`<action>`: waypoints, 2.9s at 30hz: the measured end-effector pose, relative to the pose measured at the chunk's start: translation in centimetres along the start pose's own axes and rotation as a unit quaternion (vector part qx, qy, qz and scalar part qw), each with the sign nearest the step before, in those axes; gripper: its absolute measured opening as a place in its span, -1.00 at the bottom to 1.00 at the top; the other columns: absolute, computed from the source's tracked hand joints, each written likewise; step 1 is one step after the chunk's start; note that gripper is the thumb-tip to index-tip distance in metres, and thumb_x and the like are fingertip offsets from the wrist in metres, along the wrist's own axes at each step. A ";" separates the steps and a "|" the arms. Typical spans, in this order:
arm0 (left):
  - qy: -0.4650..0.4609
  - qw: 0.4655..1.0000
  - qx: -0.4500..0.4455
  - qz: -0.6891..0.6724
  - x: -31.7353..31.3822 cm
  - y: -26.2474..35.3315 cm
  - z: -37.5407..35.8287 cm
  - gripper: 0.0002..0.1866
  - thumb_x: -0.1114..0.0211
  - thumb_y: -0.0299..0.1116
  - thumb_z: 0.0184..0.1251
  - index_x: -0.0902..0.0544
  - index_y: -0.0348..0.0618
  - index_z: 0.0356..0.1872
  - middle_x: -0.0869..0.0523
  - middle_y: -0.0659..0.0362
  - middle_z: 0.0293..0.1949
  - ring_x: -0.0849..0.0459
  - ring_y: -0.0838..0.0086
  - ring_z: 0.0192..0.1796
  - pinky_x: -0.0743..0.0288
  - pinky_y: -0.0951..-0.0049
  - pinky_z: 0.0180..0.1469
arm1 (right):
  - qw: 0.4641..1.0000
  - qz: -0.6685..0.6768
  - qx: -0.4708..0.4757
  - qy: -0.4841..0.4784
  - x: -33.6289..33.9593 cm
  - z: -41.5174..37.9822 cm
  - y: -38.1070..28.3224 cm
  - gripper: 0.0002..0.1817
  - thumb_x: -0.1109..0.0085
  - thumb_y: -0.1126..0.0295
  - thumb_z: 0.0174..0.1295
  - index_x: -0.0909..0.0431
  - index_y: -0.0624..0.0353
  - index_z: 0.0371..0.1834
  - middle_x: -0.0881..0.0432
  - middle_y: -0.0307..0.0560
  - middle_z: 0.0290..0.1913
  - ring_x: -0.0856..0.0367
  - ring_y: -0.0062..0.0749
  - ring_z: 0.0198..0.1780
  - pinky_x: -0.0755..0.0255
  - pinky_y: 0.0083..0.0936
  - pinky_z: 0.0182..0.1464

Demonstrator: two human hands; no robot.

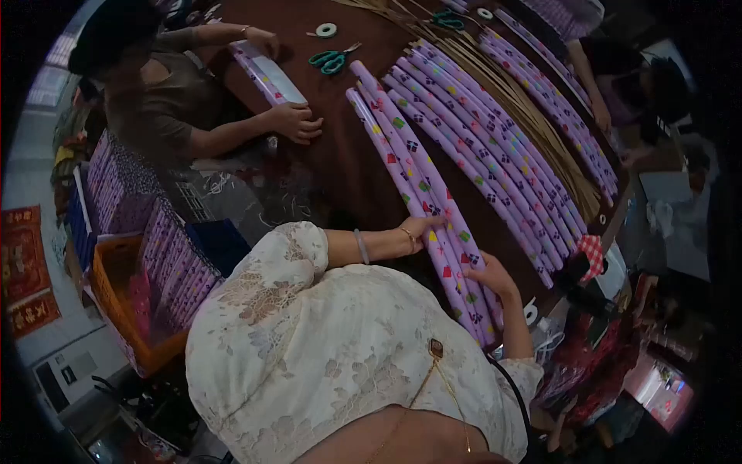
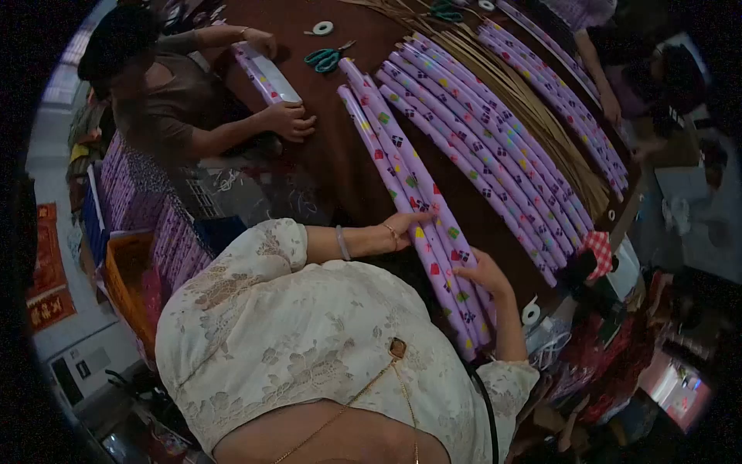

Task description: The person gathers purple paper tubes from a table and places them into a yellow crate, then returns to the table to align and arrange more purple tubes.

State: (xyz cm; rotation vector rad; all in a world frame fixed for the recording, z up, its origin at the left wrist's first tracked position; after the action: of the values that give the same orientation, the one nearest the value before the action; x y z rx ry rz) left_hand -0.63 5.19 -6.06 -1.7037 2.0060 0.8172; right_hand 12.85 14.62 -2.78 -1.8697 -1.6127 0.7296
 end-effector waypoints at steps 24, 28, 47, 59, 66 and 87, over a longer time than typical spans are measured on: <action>0.116 0.904 -0.402 0.093 0.5 12.1 -16.8 -0.55 -0.45 -0.34 -0.11 -0.54 -0.23 -0.14 -0.62 0.18 -0.24 -0.57 0.52 -0.19 -0.42 0.47 -0.08 | 0.986 -0.050 0.116 -0.108 -4.9 8.0 -12.6 -0.66 -0.32 0.46 -0.10 -0.44 0.21 -0.23 -0.54 -0.27 -0.44 -0.48 -0.57 -0.43 -0.38 -0.61 -0.36; 0.098 0.861 -0.499 -0.009 0.4 15.0 -15.7 -0.58 -0.41 -0.46 -0.08 -0.53 -0.21 -0.10 -0.62 0.17 -0.20 -0.57 0.48 -0.12 -0.41 0.43 -0.02 | 0.959 -0.116 0.175 -0.192 -4.0 13.2 -17.7 -0.68 -0.29 0.48 -0.09 -0.45 0.22 -0.23 -0.54 -0.27 -0.44 -0.47 -0.61 -0.43 -0.39 -0.61 -0.37; 0.164 0.743 -0.531 -0.373 33.3 23.9 -25.6 -0.69 -0.34 -0.41 0.01 -0.53 -0.21 -0.18 -0.61 0.17 -0.25 -0.58 0.40 -0.15 -0.44 0.36 0.01 | 0.841 -0.340 0.070 -0.415 -39.2 26.8 -30.8 -0.53 -0.26 0.36 -0.03 -0.42 0.28 -0.02 -0.53 -0.25 -0.23 -0.45 -0.63 -0.26 -0.37 -0.64 -0.13; 0.103 0.757 -0.504 -0.401 54.1 39.6 -39.5 -0.67 -0.31 -0.48 0.02 -0.48 -0.25 -0.14 -0.60 0.08 -0.23 -0.61 0.26 -0.16 -0.50 0.14 -0.01 | 0.844 -0.318 0.071 -0.427 -64.2 37.7 -39.7 -0.52 -0.23 0.32 -0.02 -0.43 0.29 -0.02 -0.57 -0.16 -0.22 -0.51 -0.54 -0.27 -0.39 -0.59 -0.14; 0.107 0.760 -0.518 -0.376 63.0 47.4 -44.6 -0.75 -0.28 -0.49 0.04 -0.50 -0.24 -0.22 -0.62 0.08 -0.28 -0.62 0.24 -0.22 -0.53 0.13 -0.07 | 0.867 -0.250 0.039 -0.430 -74.1 43.2 -42.4 -0.47 -0.26 0.24 -0.05 -0.42 0.29 -0.02 -0.57 -0.13 -0.23 -0.55 -0.51 -0.30 -0.43 -0.61 -0.17; 0.280 0.653 -0.489 -0.506 93.2 66.9 -57.4 -0.51 -0.42 -0.34 -0.10 -0.47 -0.15 -0.08 -0.58 0.07 -0.16 -0.56 0.17 -0.10 -0.47 0.18 -0.06 | 0.658 -0.534 -0.004 -0.531 -110.2 70.1 -56.6 -0.41 -0.23 0.14 -0.17 -0.46 0.24 -0.04 -0.54 -0.09 -0.11 -0.46 -0.41 -0.07 -0.29 -0.54 0.00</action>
State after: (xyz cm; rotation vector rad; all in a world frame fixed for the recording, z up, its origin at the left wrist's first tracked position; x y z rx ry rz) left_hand -79.25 -96.14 -8.82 -3.4400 0.2622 1.0074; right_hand -90.33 -83.41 -6.20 0.0188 -2.8687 1.2419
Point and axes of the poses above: each hand's wrist, its own z-axis towards the middle knuckle, its own x-axis out of the back of the hand, y = z × x, the point moved 8 cm from there along z, towards the middle knuckle
